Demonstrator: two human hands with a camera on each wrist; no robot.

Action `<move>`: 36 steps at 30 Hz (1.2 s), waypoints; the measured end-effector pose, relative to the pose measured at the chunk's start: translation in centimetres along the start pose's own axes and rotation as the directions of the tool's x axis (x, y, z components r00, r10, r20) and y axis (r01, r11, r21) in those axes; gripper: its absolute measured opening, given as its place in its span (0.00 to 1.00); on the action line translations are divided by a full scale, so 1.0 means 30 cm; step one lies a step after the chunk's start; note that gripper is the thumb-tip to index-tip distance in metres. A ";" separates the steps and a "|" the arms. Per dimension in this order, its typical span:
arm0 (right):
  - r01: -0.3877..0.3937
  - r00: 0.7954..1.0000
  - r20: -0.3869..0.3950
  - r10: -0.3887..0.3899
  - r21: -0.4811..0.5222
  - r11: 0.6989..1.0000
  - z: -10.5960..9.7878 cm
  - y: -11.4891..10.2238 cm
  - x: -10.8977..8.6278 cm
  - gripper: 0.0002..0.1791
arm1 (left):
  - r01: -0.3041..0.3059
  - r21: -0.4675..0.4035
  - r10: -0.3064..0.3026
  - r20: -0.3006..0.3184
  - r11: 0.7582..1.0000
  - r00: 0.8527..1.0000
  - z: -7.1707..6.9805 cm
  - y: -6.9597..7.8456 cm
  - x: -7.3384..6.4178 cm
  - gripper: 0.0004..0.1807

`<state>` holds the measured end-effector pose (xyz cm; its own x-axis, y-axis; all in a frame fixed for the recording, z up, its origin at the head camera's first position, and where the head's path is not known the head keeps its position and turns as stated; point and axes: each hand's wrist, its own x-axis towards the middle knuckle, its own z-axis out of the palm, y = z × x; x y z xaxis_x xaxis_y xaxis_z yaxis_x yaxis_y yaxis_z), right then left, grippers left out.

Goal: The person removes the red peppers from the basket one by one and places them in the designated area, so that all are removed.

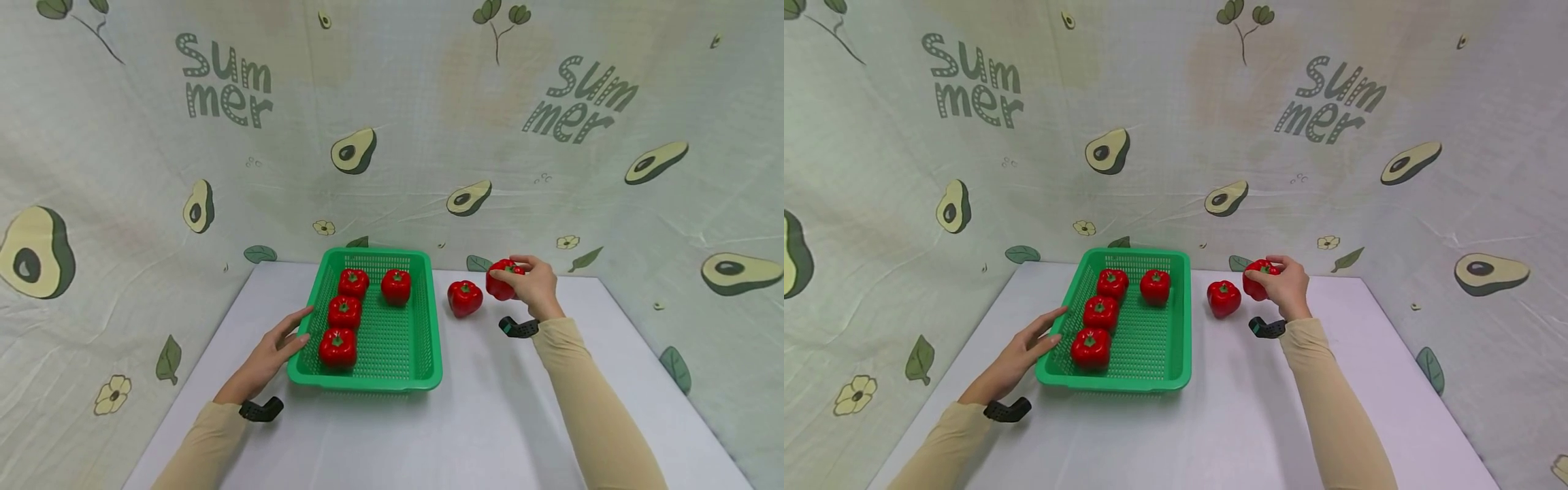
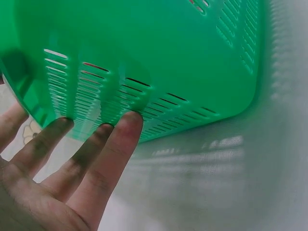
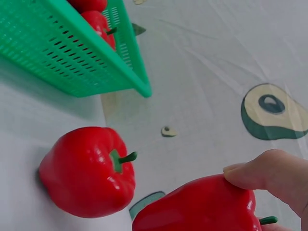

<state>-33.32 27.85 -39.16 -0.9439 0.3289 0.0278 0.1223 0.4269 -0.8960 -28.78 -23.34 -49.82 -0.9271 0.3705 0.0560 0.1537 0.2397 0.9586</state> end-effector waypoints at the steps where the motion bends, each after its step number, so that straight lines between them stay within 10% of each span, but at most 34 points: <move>1: -0.006 1.000 -0.008 0.006 -0.005 1.000 0.003 0.010 0.003 0.41 | 0.001 0.002 -0.001 0.002 1.000 1.000 -0.002 -0.001 0.001 0.32; 36: -0.156 0.988 -0.014 0.156 -0.042 0.987 0.068 0.236 0.056 0.40 | -0.001 -0.003 0.001 0.001 1.000 1.000 -0.001 -0.018 0.004 0.30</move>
<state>-34.68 29.71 -46.37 -0.9089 0.4033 -0.1056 0.2808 0.4050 -0.8702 -28.99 -23.46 -50.32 -0.9265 0.3720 0.0563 0.1532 0.2364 0.9595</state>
